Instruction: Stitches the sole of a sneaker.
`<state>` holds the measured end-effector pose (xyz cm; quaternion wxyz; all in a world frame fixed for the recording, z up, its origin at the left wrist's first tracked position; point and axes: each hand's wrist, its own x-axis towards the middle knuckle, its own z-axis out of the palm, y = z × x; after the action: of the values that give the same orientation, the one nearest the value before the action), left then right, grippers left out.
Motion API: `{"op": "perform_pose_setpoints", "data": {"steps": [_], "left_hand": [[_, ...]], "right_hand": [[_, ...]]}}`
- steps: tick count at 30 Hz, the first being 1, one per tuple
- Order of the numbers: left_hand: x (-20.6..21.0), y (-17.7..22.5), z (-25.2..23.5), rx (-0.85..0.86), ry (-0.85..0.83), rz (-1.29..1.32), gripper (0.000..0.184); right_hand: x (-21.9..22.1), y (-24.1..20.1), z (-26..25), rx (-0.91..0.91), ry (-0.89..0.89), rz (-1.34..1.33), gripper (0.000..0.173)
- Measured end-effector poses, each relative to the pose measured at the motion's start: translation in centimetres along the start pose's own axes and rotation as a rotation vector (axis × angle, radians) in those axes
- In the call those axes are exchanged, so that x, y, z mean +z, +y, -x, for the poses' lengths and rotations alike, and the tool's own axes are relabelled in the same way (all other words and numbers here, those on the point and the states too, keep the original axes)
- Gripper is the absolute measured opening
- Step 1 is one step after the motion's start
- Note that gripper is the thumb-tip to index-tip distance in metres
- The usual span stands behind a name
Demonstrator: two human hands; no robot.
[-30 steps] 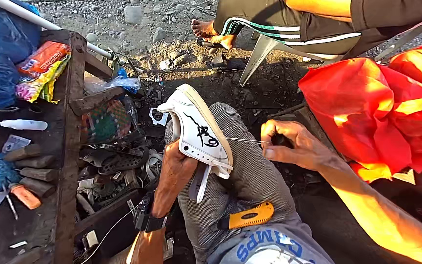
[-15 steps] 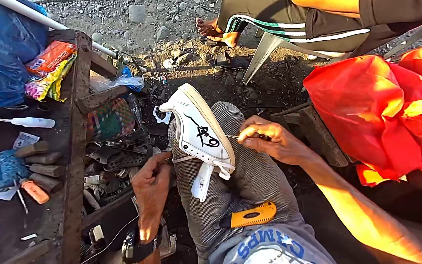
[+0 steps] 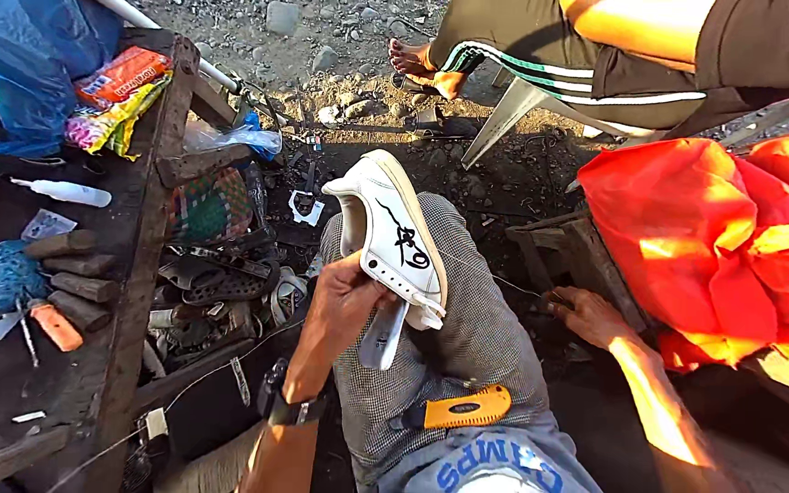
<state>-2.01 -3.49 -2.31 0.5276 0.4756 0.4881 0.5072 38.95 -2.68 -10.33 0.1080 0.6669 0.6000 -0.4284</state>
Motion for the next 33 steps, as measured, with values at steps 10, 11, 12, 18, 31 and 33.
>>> {"op": "perform_pose_setpoints", "data": {"steps": [10,11,12,18,31,33], "left_hand": [[-0.7,-0.3,-1.0,0.044,-0.133,-0.240,0.020],[-0.6,-0.3,-1.0,0.048,-0.121,-0.236,0.021],[-0.6,-0.4,-1.0,0.050,-0.109,-0.228,0.023],[-0.1,-1.1,-1.0,0.113,-0.031,-0.173,0.024],[-1.8,0.4,0.2,-0.179,-0.278,0.238,0.047],[0.2,0.5,0.5,-0.203,-0.156,0.271,0.045]], "right_hand": [[0.5,-16.9,2.0,-0.805,0.285,-0.772,0.028],[0.6,-17.5,1.6,-0.831,0.258,-0.738,0.029],[0.5,-17.9,1.2,-0.832,0.233,-0.720,0.027],[0.4,-18.1,0.1,-0.855,0.107,-0.788,0.017],[-4.3,-14.6,1.1,-0.617,0.087,-0.376,0.037],[-4.3,-13.4,1.4,-0.638,0.126,-0.411,0.048]]}}
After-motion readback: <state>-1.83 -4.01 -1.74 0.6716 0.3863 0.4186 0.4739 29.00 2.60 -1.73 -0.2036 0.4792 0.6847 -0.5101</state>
